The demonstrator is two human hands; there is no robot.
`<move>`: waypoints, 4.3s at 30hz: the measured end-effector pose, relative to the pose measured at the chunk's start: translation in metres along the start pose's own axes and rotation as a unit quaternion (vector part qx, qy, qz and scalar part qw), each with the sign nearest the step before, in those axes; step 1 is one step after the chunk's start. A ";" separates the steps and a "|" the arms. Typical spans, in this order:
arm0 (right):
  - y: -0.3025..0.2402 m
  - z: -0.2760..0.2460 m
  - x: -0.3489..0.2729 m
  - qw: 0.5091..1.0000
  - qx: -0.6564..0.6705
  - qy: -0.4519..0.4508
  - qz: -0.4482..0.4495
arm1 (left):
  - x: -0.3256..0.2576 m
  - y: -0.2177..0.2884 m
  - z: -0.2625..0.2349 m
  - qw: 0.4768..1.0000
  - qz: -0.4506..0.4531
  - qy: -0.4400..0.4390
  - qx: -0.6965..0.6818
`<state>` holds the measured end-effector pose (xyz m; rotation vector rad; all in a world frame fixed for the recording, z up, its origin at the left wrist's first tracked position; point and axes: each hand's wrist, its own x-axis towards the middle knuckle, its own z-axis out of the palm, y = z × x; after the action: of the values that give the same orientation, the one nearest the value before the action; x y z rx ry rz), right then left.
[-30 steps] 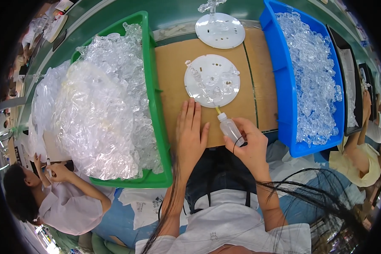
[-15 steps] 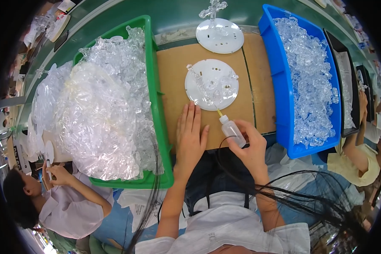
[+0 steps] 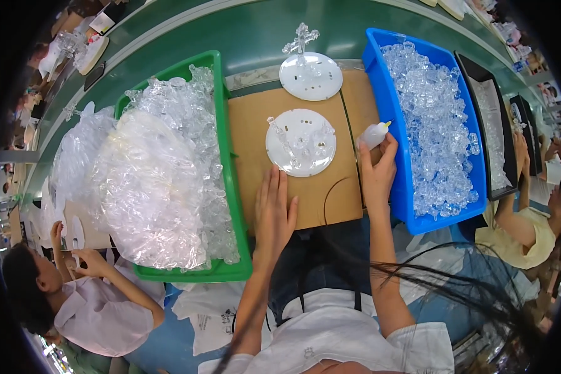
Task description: Gluing decorative cross-shaped ornaments onto circular white plastic bases on an assembly line.
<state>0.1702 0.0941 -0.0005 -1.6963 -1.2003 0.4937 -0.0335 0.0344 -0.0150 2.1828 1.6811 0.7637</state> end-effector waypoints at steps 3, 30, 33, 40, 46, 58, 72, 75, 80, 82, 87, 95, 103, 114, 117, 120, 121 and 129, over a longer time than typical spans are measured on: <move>0.005 -0.005 -0.011 0.999 -0.038 -0.009 -0.029 | 0.000 -0.001 0.000 1.000 0.008 -0.005 0.015; -0.219 0.043 0.302 0.924 -0.171 -0.156 -0.303 | -0.008 -0.005 -0.009 0.994 -0.046 0.102 0.009; -0.153 0.113 0.349 0.887 -0.267 -0.089 -0.367 | -0.009 -0.007 0.008 0.993 -0.056 0.104 -0.013; -0.107 0.164 0.360 0.921 -0.285 -0.133 -0.232 | -0.008 -0.001 0.010 0.992 -0.060 0.114 0.013; -0.154 0.081 0.266 0.769 -0.136 -0.445 -0.437 | -0.009 -0.001 0.005 0.989 -0.061 0.134 0.015; -0.159 0.059 0.180 0.705 -0.224 -0.535 -0.408 | -0.013 -0.006 0.006 0.990 -0.025 0.137 -0.020; -0.248 0.175 0.106 0.757 -0.220 -0.359 -0.500 | -0.010 0.000 0.006 0.992 -0.020 0.121 0.004; -0.245 0.208 0.096 0.763 -0.190 -0.389 -0.479 | -0.014 0.002 0.007 0.992 -0.025 0.127 -0.004; -0.246 0.164 0.115 0.813 0.187 -0.497 -0.240 | -0.019 -0.001 0.012 0.987 -0.041 0.121 -0.093; -0.252 0.098 0.097 0.783 0.125 -0.549 -0.265 | -0.031 0.002 0.007 0.972 -0.079 0.119 -0.188; -0.199 0.006 0.043 0.742 -0.154 -0.599 -0.258 | -0.012 0.033 -0.029 0.714 -0.143 0.140 -0.671; -0.153 0.007 0.029 0.761 -0.115 -0.578 -0.271 | 0.001 0.032 -0.014 0.676 -0.175 0.176 -0.693; -0.143 0.007 0.013 0.829 0.039 -0.558 0.004 | 0.003 0.031 -0.013 0.802 -0.157 0.234 -0.527; -0.096 0.066 0.021 0.927 -0.016 -0.362 -0.098 | 0.020 -0.006 0.012 0.994 -0.078 0.073 -0.021; -0.099 0.070 0.016 0.926 -0.108 -0.344 -0.112 | 0.010 0.008 0.021 0.994 -0.086 0.064 -0.003; -0.100 0.070 0.014 0.918 -0.173 -0.334 -0.126 | 0.007 0.013 0.022 0.995 -0.074 0.068 -0.014; -0.099 0.070 0.014 0.918 -0.173 -0.331 -0.137 | 0.009 0.015 0.022 0.995 -0.072 0.064 -0.007; -0.088 0.071 -0.003 0.949 -0.094 -0.275 -0.124 | 0.006 0.013 0.024 0.995 -0.069 0.064 -0.021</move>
<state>0.0722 0.1292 0.0437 -1.5776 -1.8898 0.7427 -0.0084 0.0385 -0.0270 2.0034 1.8394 0.9087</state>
